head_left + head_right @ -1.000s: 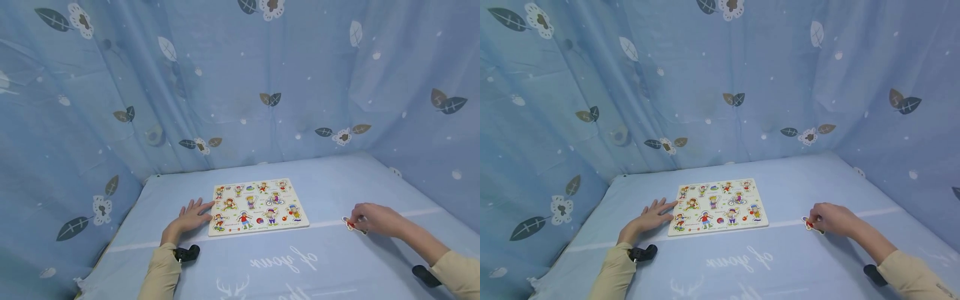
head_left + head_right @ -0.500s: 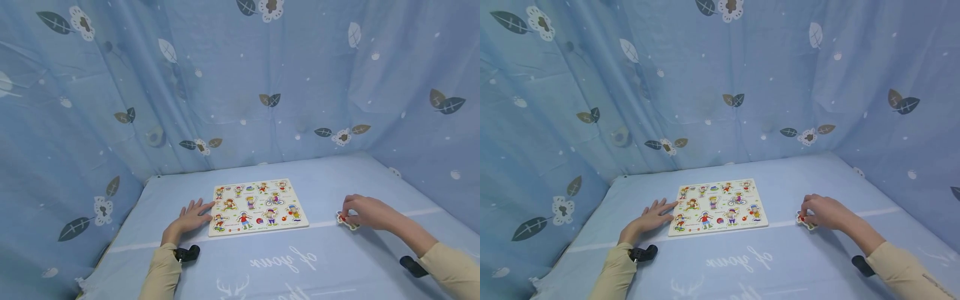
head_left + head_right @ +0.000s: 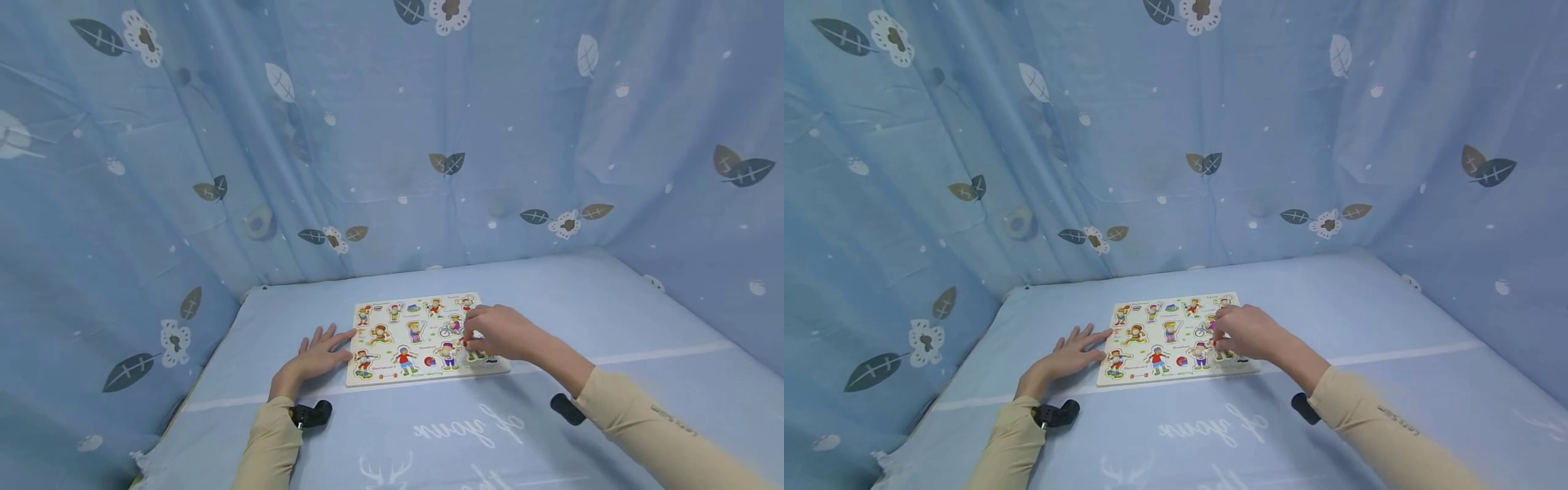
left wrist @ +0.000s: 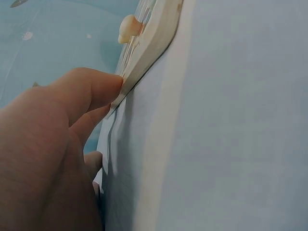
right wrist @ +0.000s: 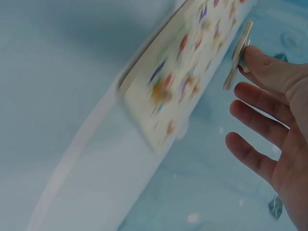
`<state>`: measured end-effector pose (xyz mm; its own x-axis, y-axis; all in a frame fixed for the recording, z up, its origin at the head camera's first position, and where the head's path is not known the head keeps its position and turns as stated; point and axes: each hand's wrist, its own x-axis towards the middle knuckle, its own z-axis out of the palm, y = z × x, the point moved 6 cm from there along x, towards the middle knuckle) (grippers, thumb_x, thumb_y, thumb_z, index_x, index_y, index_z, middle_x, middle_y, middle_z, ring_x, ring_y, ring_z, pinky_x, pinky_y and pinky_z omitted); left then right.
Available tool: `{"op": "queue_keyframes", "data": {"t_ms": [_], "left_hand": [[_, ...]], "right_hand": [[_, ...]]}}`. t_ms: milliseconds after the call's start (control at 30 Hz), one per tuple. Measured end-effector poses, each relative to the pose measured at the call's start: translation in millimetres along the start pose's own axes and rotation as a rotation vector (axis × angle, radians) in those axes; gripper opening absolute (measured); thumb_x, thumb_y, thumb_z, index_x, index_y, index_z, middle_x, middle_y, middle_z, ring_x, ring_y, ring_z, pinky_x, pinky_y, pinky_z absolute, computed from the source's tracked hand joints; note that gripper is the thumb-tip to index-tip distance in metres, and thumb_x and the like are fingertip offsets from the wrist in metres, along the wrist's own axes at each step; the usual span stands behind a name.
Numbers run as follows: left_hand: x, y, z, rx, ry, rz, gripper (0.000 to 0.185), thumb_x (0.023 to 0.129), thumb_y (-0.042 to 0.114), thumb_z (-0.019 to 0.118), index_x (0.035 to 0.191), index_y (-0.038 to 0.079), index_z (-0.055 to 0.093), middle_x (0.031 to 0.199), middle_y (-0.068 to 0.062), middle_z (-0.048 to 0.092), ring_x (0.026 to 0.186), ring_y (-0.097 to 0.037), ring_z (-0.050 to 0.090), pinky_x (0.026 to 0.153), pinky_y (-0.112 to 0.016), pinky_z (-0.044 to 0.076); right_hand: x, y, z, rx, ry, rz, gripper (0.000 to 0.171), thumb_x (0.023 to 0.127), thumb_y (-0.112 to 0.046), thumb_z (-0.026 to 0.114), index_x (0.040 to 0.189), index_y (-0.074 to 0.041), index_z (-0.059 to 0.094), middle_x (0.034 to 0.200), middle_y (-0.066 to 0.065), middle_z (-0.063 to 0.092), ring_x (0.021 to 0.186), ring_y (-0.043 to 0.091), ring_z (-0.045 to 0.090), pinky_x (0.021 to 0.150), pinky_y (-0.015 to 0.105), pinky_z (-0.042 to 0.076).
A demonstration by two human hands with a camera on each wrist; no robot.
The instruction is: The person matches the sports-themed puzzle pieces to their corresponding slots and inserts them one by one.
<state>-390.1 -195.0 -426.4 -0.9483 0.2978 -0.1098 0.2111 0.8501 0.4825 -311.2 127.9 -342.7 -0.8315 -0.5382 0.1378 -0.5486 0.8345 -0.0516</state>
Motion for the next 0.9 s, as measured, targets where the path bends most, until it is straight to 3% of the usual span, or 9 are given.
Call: {"op": "queue_keyframes", "data": {"t_ms": [133,367,567,700,767,833,900], "left_hand": [[-0.4,-2.6,-1.2,0.007,0.005,-0.004,0.060,0.095,0.043,0.054,0.151,0.024,0.044,0.164,-0.022,0.013,0.150,-0.045,-0.003,0.117,-0.065,-0.005],[-0.7,-0.4,-0.7,0.008,-0.001,0.015,0.059,0.095,0.044,0.053,0.151,0.025,0.044,0.164,-0.021,0.013,0.150,-0.045,-0.002,0.117,-0.065,-0.004],[-0.4,5.3,-0.2,-0.011,-0.013,0.024,0.059,0.095,0.043,0.054,0.151,0.025,0.044,0.164,-0.021,0.012,0.150,-0.044,-0.003,0.118,-0.064,-0.005],[1.9,2.1,-1.1,0.011,-0.009,0.017,0.059,0.096,0.043,0.052,0.151,0.026,0.043,0.164,-0.020,0.013,0.151,-0.044,-0.003,0.118,-0.064,-0.005],[3.1,-0.8,-0.9,0.020,-0.006,0.013,0.059,0.095,0.044,0.052,0.151,0.027,0.043,0.164,-0.019,0.013,0.151,-0.043,-0.003,0.118,-0.063,-0.005],[3.6,-3.4,-0.2,0.024,-0.010,0.004,0.059,0.095,0.044,0.051,0.152,0.028,0.042,0.165,-0.018,0.012,0.151,-0.042,-0.004,0.118,-0.063,-0.006],[3.5,-4.7,0.4,0.020,-0.015,0.002,0.060,0.095,0.044,0.051,0.152,0.028,0.041,0.165,-0.018,0.011,0.151,-0.042,-0.005,0.118,-0.062,-0.006]], "right_hand": [[30,-27,12,0.009,-0.018,-0.021,0.005,0.087,-0.026,0.077,0.089,-0.021,0.077,0.087,-0.012,0.066,0.082,0.008,0.063,0.074,0.032,0.054],[67,-58,39,0.019,0.020,-0.042,0.011,0.087,-0.026,0.077,0.076,-0.022,0.074,0.073,-0.014,0.061,0.062,0.001,0.054,0.059,0.024,0.047],[77,-74,52,-0.063,0.057,-0.085,0.018,0.087,-0.021,0.076,0.070,-0.020,0.068,0.068,-0.011,0.056,0.058,0.002,0.044,0.054,0.023,0.041],[77,-76,52,-0.010,0.004,-0.114,0.023,0.087,-0.019,0.076,0.066,-0.017,0.065,0.073,-0.007,0.059,0.060,0.006,0.045,0.053,0.024,0.037],[76,-74,53,0.063,-0.041,-0.112,0.014,0.086,-0.019,0.076,0.073,-0.014,0.072,0.083,-0.005,0.065,0.069,0.007,0.054,0.059,0.024,0.043],[76,-72,56,0.127,-0.073,-0.108,0.006,0.087,-0.019,0.076,0.089,-0.014,0.079,0.098,-0.004,0.070,0.084,0.010,0.063,0.069,0.026,0.052],[76,-69,59,0.182,-0.090,-0.094,0.019,0.087,-0.017,0.075,0.106,-0.015,0.079,0.111,-0.003,0.070,0.101,0.014,0.066,0.083,0.031,0.055]]}}
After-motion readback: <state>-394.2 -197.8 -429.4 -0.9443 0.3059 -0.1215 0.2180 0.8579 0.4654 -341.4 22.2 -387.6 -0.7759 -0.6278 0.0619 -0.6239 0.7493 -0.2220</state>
